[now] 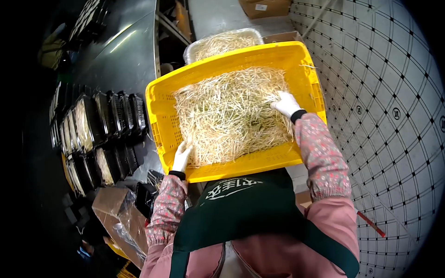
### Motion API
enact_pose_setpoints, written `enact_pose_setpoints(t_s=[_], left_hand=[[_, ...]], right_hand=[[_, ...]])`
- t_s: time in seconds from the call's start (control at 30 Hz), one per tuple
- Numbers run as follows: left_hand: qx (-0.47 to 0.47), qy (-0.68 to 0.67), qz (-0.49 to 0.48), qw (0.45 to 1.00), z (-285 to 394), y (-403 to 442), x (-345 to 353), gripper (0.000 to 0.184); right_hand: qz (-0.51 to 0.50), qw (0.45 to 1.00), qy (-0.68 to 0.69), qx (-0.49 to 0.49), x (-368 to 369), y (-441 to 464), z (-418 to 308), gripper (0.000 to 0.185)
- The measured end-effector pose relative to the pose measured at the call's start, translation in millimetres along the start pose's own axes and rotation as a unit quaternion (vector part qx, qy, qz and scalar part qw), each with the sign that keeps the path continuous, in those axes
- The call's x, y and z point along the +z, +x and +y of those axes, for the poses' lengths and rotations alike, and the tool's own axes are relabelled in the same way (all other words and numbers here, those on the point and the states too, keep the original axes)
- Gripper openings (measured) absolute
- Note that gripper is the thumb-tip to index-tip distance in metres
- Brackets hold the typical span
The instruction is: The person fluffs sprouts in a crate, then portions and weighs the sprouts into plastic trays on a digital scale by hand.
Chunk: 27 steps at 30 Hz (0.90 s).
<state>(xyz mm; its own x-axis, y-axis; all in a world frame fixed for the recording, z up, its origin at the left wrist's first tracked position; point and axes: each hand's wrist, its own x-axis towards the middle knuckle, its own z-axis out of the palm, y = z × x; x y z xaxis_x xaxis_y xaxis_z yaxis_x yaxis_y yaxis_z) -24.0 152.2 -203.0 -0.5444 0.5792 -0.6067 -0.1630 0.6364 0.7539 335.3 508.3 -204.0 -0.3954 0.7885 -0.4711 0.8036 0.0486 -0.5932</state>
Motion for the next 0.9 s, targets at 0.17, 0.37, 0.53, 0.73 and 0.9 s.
enact_pose_setpoints(t_s=[0.17,0.37,0.53,0.73,0.9], left_hand=[[-0.045,-0.091,-0.011,0.995,6,10,19,0.060],[0.037,-0.175,-0.034,0.983,65,-19,71,0.032],[0.096,-0.147,-0.065,0.982,85,-32,41,0.032],[-0.087,-0.177,-0.092,0.976,20,22,46,0.018],[0.020,-0.385,-0.080,0.919,72,-54,88,0.056]], right_hand=[[-0.173,0.960,0.190,-0.112,89,-48,-71,0.049],[-0.188,0.959,0.168,-0.127,151,-96,-158,0.086],[-0.316,0.853,0.415,-0.031,80,-77,-151,0.097],[-0.141,0.845,0.510,-0.078,177,-62,-91,0.072],[-0.010,0.936,0.076,-0.343,126,-105,-177,0.063]])
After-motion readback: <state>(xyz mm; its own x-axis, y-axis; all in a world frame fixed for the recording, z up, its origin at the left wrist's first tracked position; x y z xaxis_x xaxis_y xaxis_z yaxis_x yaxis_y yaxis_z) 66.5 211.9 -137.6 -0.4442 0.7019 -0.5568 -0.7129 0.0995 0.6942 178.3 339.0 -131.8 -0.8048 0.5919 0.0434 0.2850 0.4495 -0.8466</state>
